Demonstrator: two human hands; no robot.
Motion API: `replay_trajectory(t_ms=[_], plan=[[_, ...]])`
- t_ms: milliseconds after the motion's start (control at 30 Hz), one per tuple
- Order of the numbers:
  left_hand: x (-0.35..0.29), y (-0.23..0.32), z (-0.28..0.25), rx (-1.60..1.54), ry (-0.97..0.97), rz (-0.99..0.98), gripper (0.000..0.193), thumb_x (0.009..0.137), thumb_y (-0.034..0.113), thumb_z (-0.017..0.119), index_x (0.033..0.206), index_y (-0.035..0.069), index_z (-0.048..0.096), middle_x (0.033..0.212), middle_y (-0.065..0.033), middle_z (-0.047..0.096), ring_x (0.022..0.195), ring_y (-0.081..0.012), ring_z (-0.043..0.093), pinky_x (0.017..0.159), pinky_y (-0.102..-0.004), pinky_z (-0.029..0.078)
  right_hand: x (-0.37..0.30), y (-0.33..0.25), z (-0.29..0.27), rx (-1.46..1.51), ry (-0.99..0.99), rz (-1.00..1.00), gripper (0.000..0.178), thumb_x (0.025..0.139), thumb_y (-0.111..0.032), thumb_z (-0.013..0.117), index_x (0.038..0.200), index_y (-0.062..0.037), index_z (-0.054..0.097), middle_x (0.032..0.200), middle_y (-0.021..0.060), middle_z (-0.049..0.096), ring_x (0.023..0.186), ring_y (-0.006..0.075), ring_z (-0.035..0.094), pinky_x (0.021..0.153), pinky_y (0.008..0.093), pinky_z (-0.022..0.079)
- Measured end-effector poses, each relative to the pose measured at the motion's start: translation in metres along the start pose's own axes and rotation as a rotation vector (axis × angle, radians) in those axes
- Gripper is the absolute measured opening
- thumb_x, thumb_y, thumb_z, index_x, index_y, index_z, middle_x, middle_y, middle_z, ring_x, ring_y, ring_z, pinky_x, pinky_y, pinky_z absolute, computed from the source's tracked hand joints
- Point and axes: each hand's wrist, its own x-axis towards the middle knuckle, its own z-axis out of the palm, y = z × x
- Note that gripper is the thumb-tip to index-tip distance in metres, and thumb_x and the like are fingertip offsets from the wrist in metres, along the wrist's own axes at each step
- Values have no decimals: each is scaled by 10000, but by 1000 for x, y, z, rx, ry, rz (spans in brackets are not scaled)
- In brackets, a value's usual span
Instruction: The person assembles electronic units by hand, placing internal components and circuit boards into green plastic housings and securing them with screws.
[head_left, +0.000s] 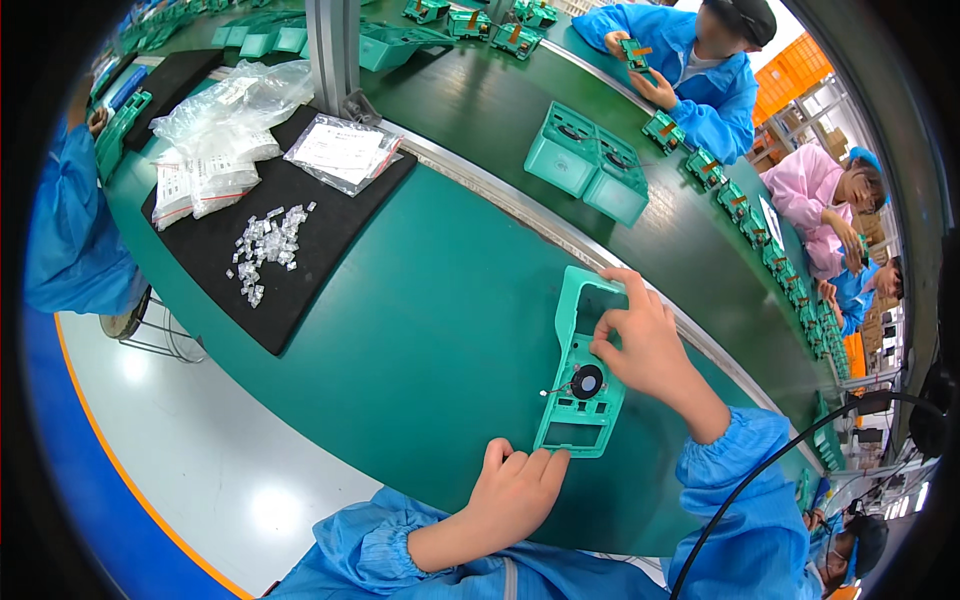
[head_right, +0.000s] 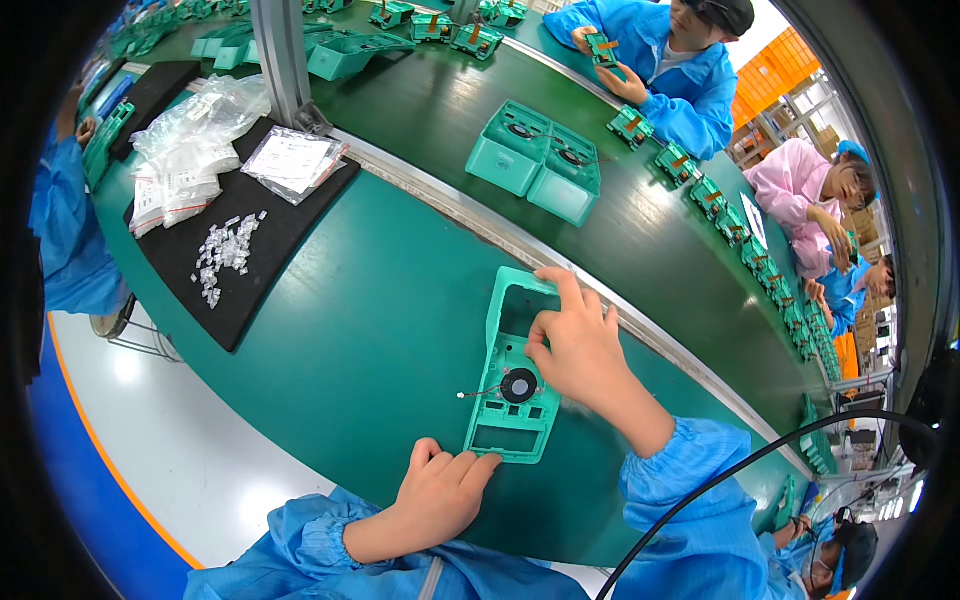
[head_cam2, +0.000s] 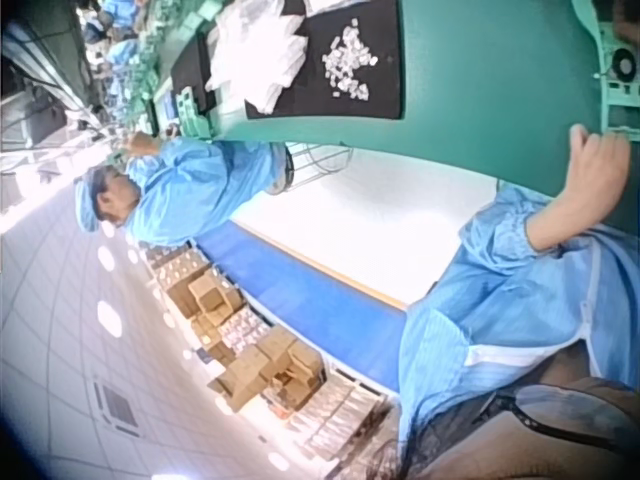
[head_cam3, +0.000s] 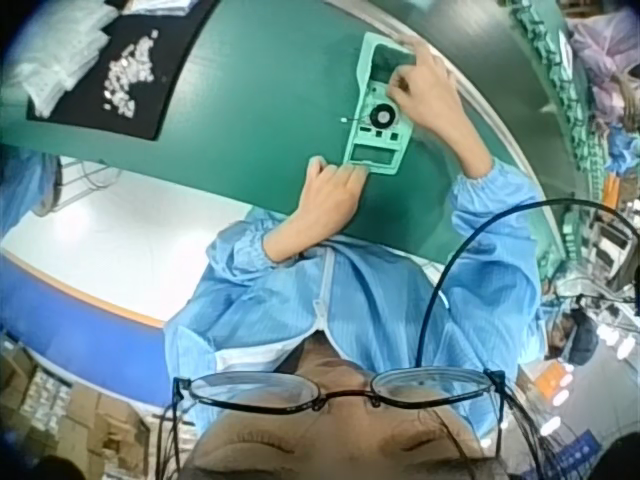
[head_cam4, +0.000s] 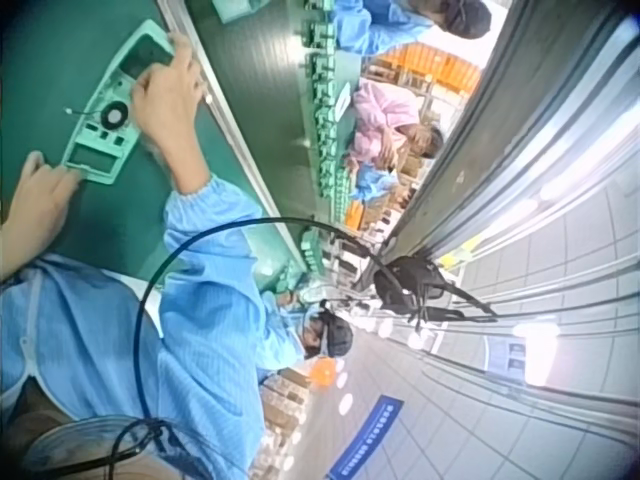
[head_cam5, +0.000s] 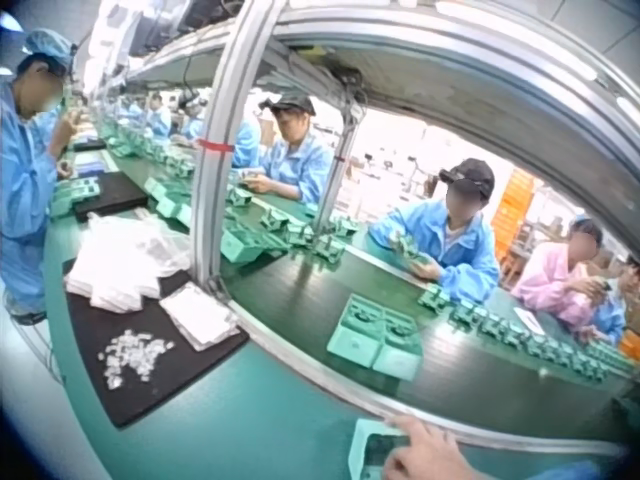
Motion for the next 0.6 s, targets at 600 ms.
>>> replay_trajectory(t_ms=[600], plan=[[2,-7,1,-2,37,-24,150,713,32,557,858,55,586,673,-35,568,552,-178,508,649,-309,355,6,8,-12,-2,3,-113,100,685,-140,664,757,-124,596,1208,63,416,1008,303,480,850,531,343]])
